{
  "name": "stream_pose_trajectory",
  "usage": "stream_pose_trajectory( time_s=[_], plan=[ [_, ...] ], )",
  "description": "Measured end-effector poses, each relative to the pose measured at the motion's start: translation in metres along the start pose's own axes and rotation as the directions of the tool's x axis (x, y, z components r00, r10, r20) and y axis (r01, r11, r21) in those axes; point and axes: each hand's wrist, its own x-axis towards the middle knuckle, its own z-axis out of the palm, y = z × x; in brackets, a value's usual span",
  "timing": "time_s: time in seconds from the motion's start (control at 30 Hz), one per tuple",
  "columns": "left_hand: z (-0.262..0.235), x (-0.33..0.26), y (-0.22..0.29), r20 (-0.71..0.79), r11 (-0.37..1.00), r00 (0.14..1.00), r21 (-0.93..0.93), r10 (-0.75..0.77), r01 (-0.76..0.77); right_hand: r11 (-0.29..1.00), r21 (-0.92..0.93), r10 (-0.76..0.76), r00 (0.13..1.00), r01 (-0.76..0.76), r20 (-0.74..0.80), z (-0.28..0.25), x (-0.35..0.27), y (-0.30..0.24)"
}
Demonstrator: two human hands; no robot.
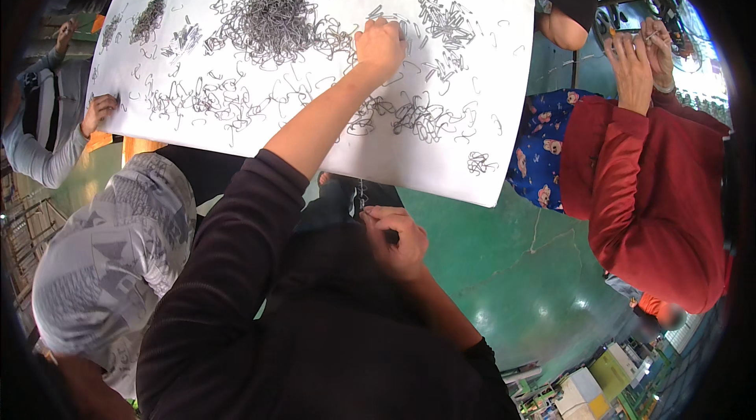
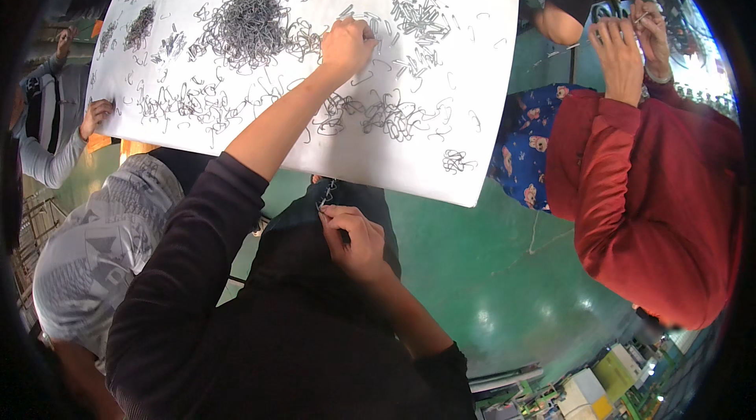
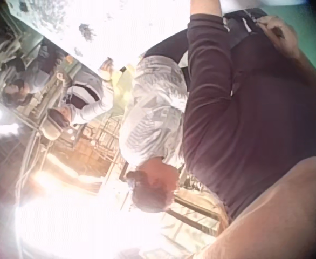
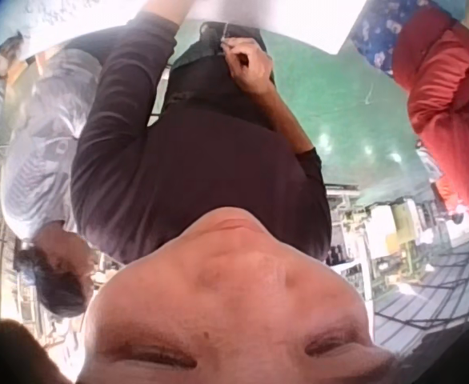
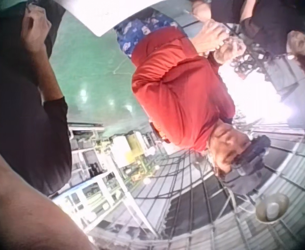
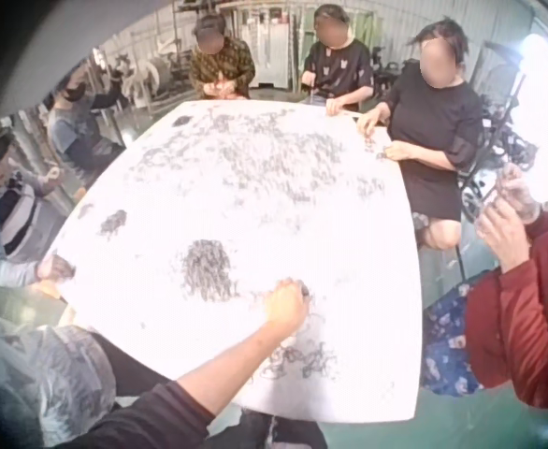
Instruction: The person picks small metal clips from a large white sheet and links them together by hand. They occasionally place assembled clips into a nearby tray. Other people at the table perform similar actions.
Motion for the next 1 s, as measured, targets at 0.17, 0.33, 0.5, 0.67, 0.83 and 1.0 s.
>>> stream_pose_trajectory(
  time_s=[0.17, 0.33, 0.5, 0.67, 0.83, 1.0],
  plan=[
    [-0.040, -0.043, -0.023, 0.087, 0.894, 0.995, -0.441, -0.044, 0.078, 0.999, 0.047, 0.018, 1.000, -0.019, 0.013, 0.004, -0.006, -0.001],
    [-0.101, -0.162, -0.043, 0.239, 0.610, 0.965, -0.751, -0.104, 0.252, 0.997, 0.078, 0.028, 1.000, -0.028, -0.008, 0.016, -0.018, 0.007],
    [-0.142, -0.235, -0.035, 0.451, 0.271, 0.887, -0.845, -0.101, 0.461, 0.993, 0.114, 0.019, 0.995, -0.009, -0.094, 0.031, -0.026, 0.009],
    [-0.161, -0.259, -0.029, 0.392, 0.296, 0.913, -0.864, -0.116, 0.408, 0.994, 0.113, 0.022, 0.995, -0.011, -0.101, 0.040, -0.032, 0.002],
    [-0.167, -0.272, -0.028, 0.273, 0.486, 0.948, -0.814, -0.163, 0.318, 0.991, -0.035, -0.132, 0.991, 0.130, -0.032, 0.045, -0.030, 0.002],
    [-0.159, -0.275, -0.041, -0.087, 0.693, 0.996, -0.720, -0.033, -0.040, 0.979, -0.085, -0.182, 0.983, 0.183, 0.013, 0.052, -0.023, 0.007]
  ],
)
